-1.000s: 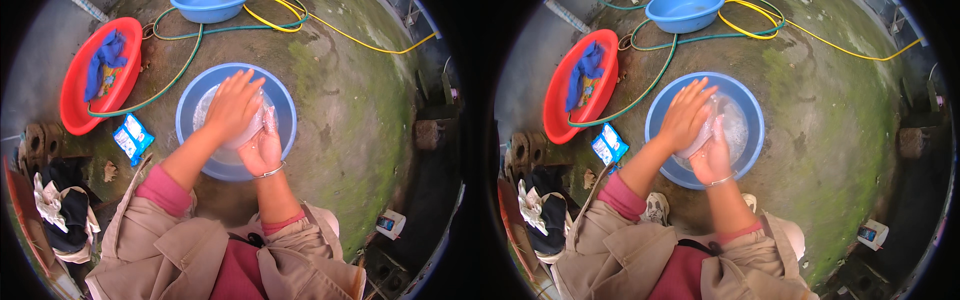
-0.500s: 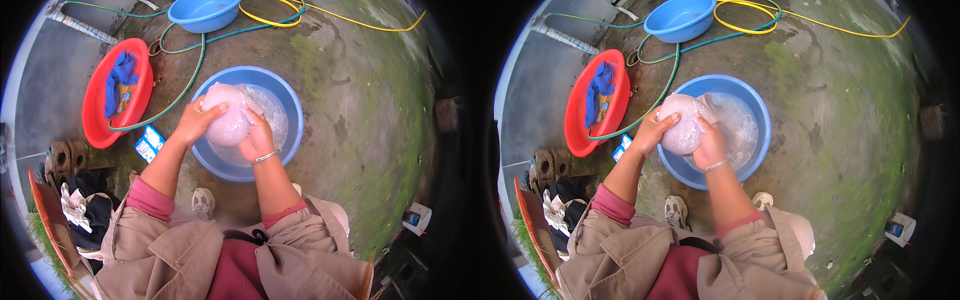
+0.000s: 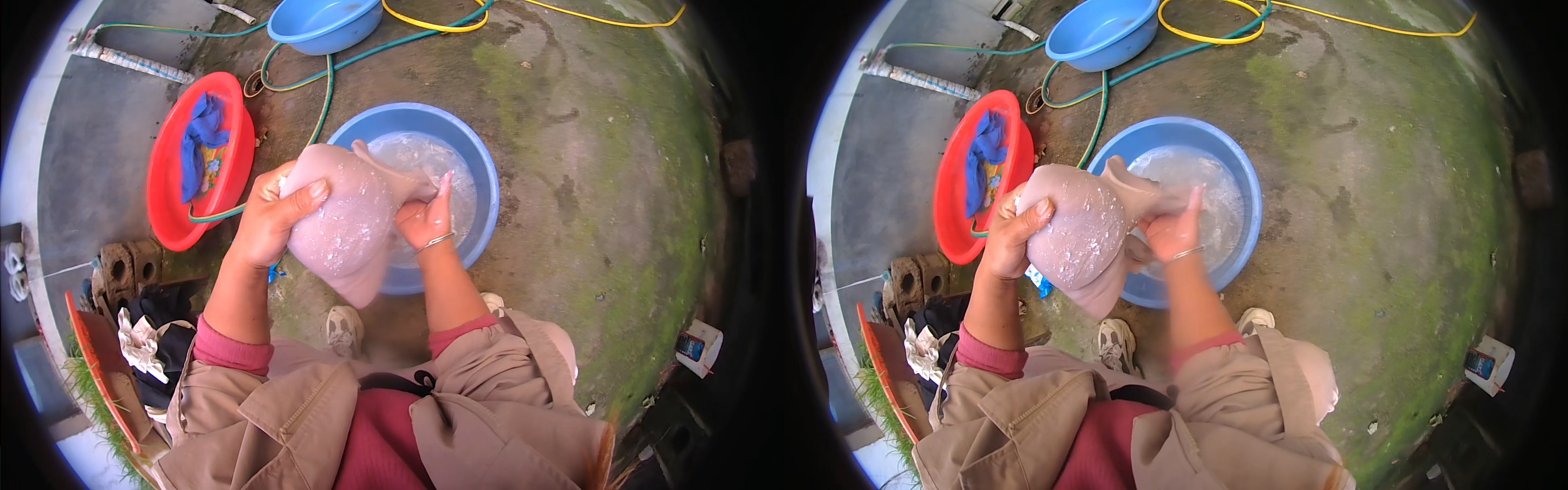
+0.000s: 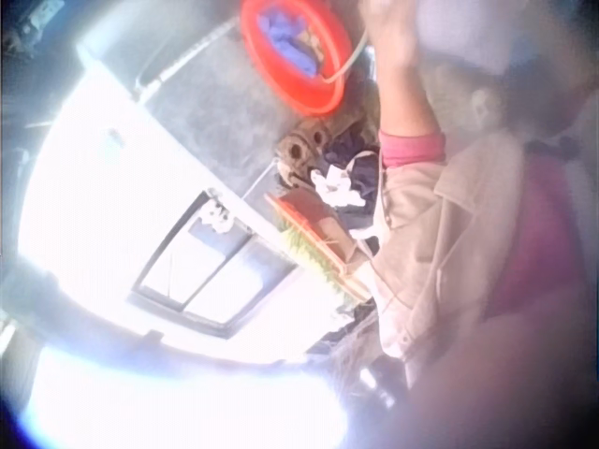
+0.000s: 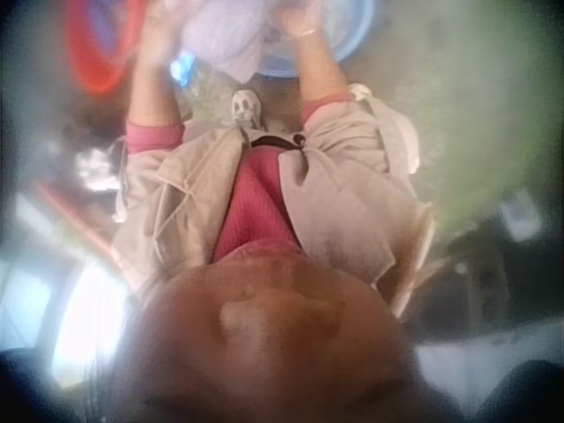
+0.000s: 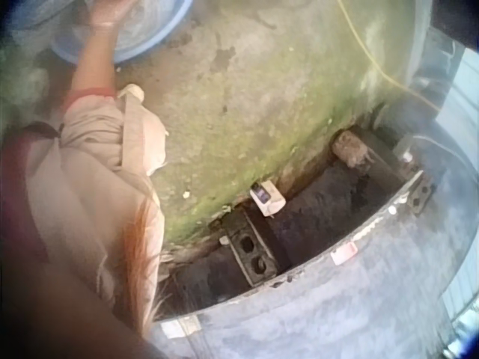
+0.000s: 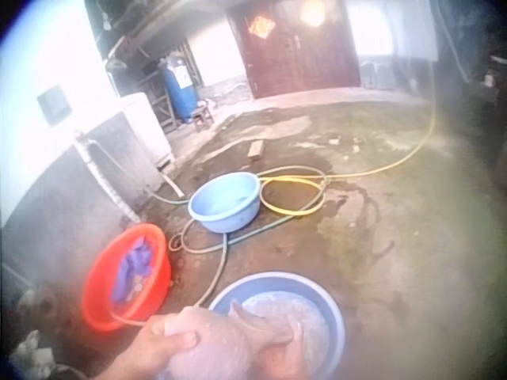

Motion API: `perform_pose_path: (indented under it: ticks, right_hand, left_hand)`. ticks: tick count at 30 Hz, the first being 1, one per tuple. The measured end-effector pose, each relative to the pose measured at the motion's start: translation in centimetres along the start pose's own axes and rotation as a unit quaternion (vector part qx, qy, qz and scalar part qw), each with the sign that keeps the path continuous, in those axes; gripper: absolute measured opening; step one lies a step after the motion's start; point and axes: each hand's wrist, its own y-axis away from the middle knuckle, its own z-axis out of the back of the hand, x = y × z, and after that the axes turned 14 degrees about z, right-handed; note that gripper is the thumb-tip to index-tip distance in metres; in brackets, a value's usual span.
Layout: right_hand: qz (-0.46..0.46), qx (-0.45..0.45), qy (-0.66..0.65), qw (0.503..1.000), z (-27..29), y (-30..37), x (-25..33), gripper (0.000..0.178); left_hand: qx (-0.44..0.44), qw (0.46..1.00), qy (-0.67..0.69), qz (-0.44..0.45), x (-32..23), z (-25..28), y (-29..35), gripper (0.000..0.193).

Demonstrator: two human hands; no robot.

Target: The person hand-washes a blue towel and a light-colored cloth in a blue basin filled with soapy water. They wring out the blue towel and place it in a red basin, then add detergent to the basin and scrub the light-colored cloth before wringing it out.

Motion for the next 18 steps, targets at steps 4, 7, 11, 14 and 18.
perform_pose_path:
  ticks: [4, 7, 11, 14, 18]
  right_hand:
    - [0.082, -0.057, 0.107, 0.989, -2.1, -0.2, 0.9, 0.037]
    - [0.113, -0.033, 0.102, 0.988, -4.1, 0.2, 0.6, 0.033]
    - [0.127, 0.038, 0.114, 0.985, -5.9, 1.0, -0.2, 0.035]
    - [0.123, 0.044, 0.088, 0.988, -6.7, 1.7, -0.5, 0.03]
    - [0.127, 0.056, 0.065, 0.988, -7.2, 2.1, 0.2, 0.026]
  left_hand:
    - [-0.064, 0.996, 0.039, 0.04, 1.3, 1.2, -0.5, 0.03]
    - [-0.14, 0.983, 0.081, 0.083, 3.1, 1.6, -2.0, 0.028]
    - [-0.165, 0.977, 0.116, 0.071, 4.7, 1.2, -4.6, 0.031]
    - [-0.2, 0.967, 0.137, 0.076, 4.6, 1.3, -5.8, 0.03]
    - [-0.235, 0.967, 0.053, 0.084, 4.2, 2.2, -5.7, 0.03]
